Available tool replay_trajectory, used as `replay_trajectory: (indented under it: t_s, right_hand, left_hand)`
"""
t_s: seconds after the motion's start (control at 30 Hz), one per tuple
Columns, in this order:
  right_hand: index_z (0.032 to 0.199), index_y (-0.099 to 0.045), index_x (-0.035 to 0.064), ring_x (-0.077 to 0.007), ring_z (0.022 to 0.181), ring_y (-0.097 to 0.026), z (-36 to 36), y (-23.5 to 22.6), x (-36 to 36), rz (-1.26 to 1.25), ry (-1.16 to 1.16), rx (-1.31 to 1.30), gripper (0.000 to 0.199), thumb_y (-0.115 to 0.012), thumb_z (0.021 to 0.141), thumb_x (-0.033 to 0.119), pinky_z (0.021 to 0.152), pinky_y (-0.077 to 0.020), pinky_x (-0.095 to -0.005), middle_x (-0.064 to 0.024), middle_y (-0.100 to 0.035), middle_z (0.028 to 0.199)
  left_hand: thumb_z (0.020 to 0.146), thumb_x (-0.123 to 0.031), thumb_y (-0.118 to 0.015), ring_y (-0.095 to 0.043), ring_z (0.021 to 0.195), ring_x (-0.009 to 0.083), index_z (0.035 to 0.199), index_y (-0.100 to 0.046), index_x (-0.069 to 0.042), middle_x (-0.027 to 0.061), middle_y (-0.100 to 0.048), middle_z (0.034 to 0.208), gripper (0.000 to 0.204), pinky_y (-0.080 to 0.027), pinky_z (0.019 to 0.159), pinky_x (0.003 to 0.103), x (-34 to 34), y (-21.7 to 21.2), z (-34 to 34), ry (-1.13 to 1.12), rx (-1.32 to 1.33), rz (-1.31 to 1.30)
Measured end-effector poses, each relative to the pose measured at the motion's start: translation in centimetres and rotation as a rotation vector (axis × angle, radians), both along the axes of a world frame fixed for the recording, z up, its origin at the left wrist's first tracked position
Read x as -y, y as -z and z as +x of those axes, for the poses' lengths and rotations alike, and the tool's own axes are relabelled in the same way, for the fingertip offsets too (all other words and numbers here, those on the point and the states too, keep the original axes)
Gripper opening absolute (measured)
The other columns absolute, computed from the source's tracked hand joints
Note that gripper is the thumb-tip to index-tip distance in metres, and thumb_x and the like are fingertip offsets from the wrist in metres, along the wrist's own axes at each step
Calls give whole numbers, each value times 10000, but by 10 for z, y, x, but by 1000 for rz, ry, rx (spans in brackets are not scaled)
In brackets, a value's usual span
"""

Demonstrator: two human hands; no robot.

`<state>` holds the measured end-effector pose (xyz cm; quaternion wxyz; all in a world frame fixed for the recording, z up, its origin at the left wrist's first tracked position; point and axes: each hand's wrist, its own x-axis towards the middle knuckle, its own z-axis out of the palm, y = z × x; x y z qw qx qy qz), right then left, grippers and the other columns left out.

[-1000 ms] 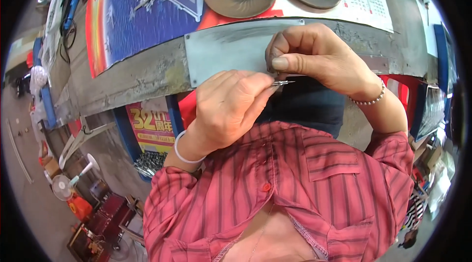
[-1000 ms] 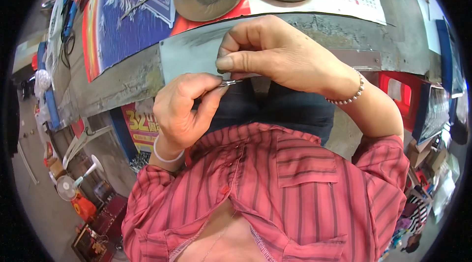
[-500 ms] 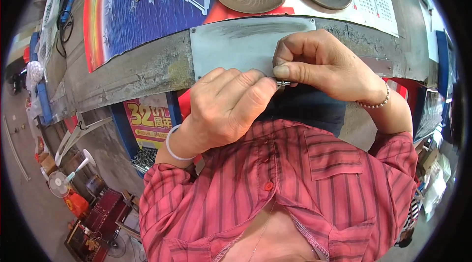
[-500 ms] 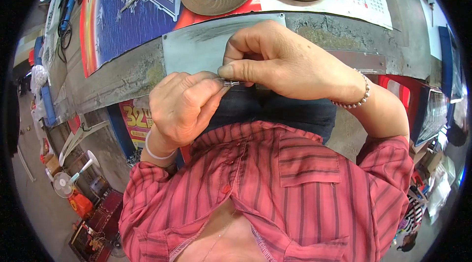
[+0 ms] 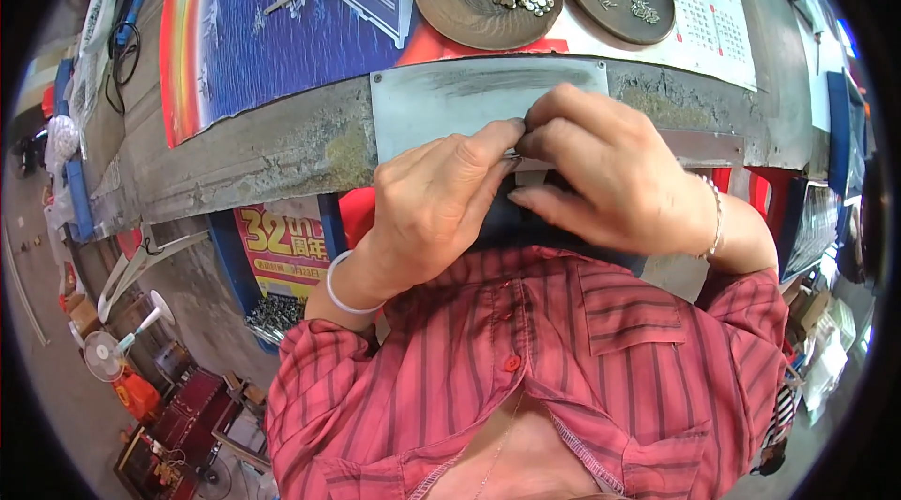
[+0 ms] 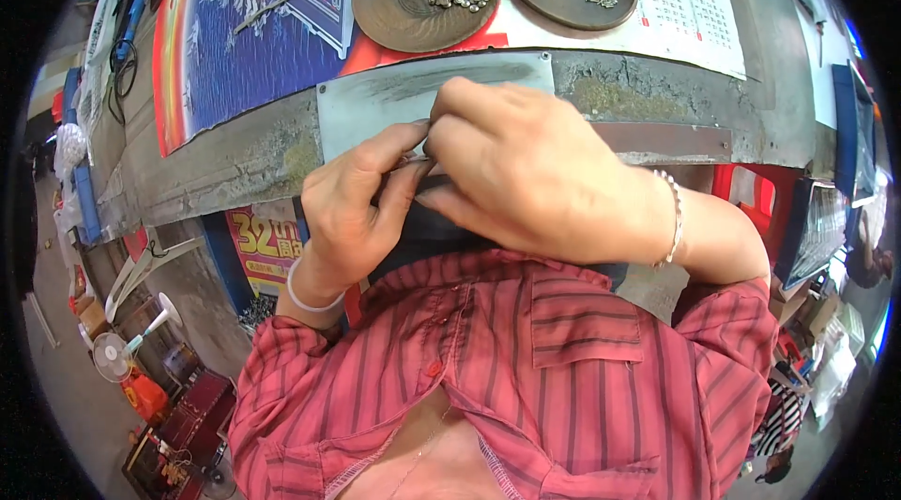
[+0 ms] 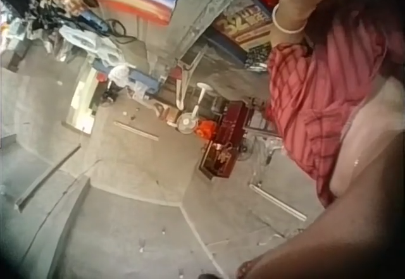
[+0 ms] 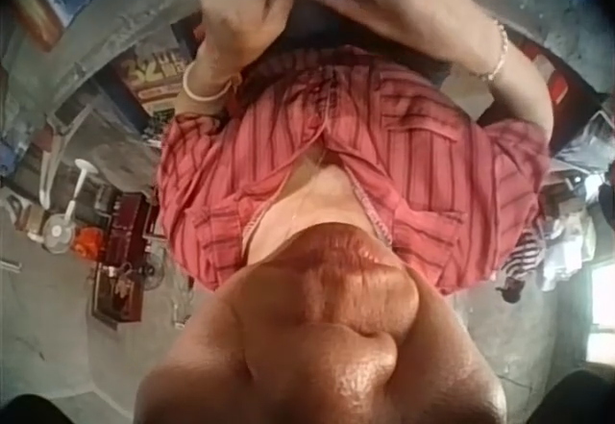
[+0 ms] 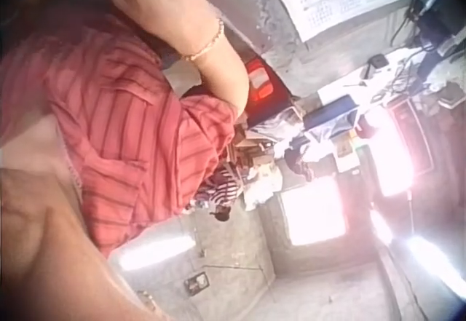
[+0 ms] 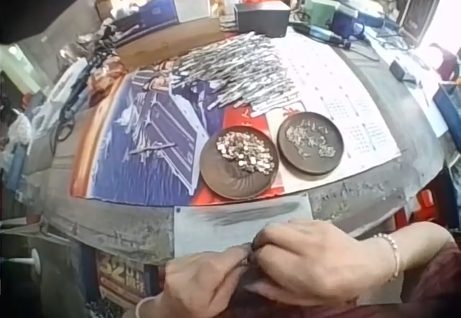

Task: Manually assemble small metal pins into metal circular components at a workbench.

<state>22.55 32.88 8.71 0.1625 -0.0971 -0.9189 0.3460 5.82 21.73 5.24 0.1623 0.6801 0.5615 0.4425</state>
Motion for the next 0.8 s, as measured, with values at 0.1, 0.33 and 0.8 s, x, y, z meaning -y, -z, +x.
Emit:
replay_trajectory:
  t_s: [0.1,0.33,0.8]
  right_hand:
    - [797,-550,-36,-267,706,-554,-1,4,-31,-165,120,64,163,-653,806,90,643,-455,-332,-135,-548,798]
    - [846,-556,40,-283,876,-539,-14,33,-55,461,313,60,141,-639,784,136,758,-422,-382,-101,-526,919]
    - [795,-515,48,-257,835,-524,-21,25,-54,528,150,168,102,-606,771,89,767,-397,-360,-85,-498,827]
  left_hand:
    - [811,71,-603,-613,610,167,990,-628,0,91,-636,776,195,-478,557,268,0,6,-3,-40,-59,-11]
    - [858,47,-576,-604,644,116,1008,-604,21,85,-635,787,154,-467,588,218,10,5,-7,-122,211,-113]
    - [885,16,-565,-538,611,54,1032,-598,29,55,-648,782,151,-431,552,184,19,8,-6,-122,474,-218]
